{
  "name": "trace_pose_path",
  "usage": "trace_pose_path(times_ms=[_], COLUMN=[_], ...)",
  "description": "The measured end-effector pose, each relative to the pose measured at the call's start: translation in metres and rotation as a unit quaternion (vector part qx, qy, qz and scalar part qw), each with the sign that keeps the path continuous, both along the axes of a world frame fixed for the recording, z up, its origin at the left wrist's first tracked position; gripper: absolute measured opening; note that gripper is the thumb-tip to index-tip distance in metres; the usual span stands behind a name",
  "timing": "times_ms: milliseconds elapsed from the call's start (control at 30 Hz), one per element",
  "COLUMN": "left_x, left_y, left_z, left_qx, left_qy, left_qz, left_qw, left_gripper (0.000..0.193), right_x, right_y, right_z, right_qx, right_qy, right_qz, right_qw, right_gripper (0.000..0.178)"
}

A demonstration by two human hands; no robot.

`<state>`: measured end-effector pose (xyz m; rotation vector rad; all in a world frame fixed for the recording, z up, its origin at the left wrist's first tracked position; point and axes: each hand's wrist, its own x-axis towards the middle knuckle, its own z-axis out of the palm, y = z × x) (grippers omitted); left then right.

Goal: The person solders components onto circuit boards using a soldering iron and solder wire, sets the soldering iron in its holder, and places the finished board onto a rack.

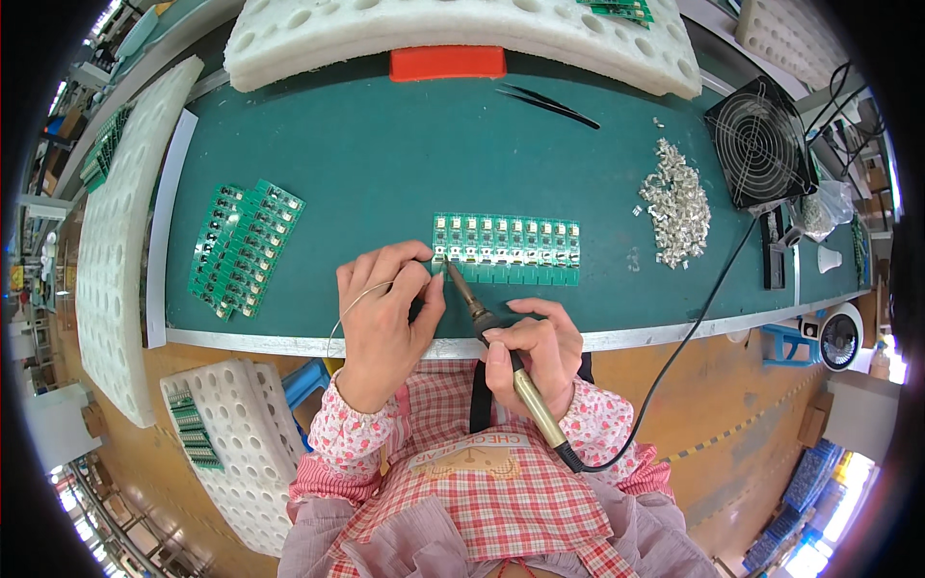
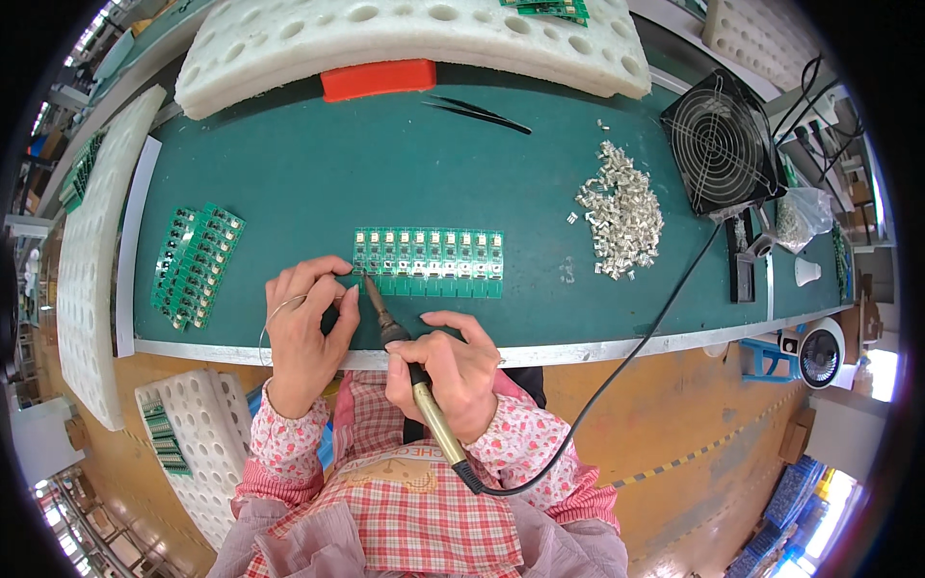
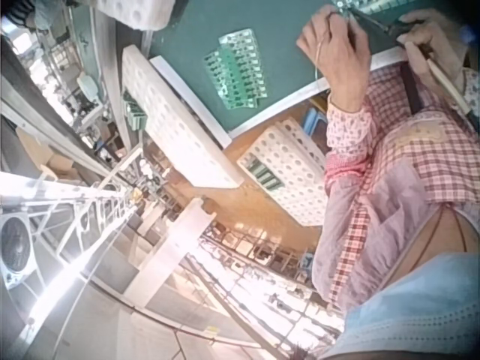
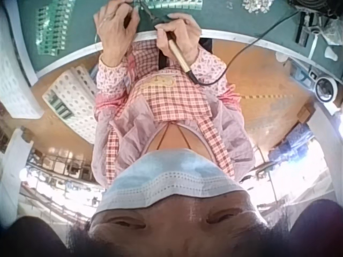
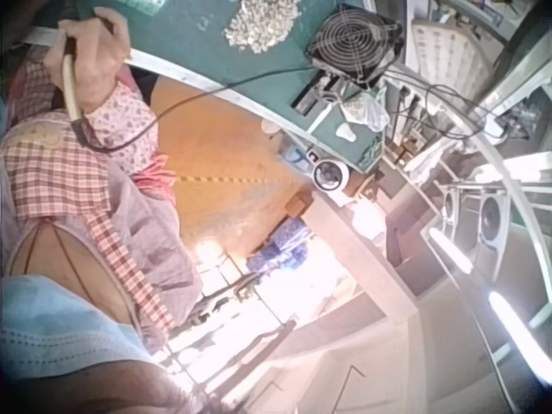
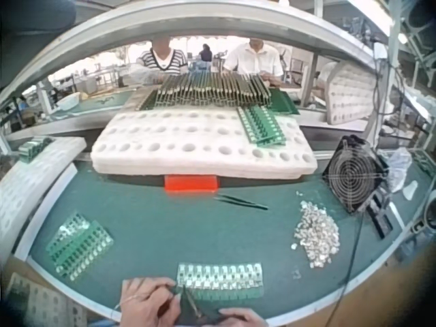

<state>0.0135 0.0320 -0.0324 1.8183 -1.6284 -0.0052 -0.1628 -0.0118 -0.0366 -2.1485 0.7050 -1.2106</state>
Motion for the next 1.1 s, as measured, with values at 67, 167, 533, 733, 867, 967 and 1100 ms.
trace_pose_path(times_ms=[67,167,533,733,867,967,1100], left_x=[-0.001,-0.003,0.004,-0.007,-0.02,-0.026,-0.02], left_y=[0.0,0.003,0.011,0.006,0.017,0.015,0.015], left_z=[0.0,0.001,-0.002,0.009,0.016,0.022,0.029], left_qx=[-0.003,-0.003,-0.015,-0.036,-0.027,-0.026,-0.009], left_qy=[0.003,0.009,0.085,0.04,0.011,-0.001,-0.029], left_qz=[0.0,0.002,0.044,-0.028,-0.137,-0.149,-0.124], left_qw=[1.0,1.0,0.995,0.998,0.99,0.989,0.992], left_gripper=[0.012,0.012,0.01,0.01,0.01,0.013,0.018], right_x=[-0.001,-0.001,-0.029,-0.042,-0.024,-0.032,-0.044], right_y=[0.001,0.002,0.008,-0.01,-0.02,-0.02,-0.025], right_z=[0.0,0.001,-0.005,0.014,0.01,0.002,-0.001], right_qx=[-0.003,-0.01,0.001,-0.044,-0.055,-0.078,-0.085], right_qy=[-0.001,0.003,-0.056,0.057,0.098,0.085,0.073], right_qz=[-0.004,-0.003,0.041,-0.099,-0.024,0.025,0.038], right_qw=[1.0,1.0,0.998,0.993,0.993,0.993,0.993], right_gripper=[0.015,0.015,0.018,0.031,0.044,0.027,0.025])
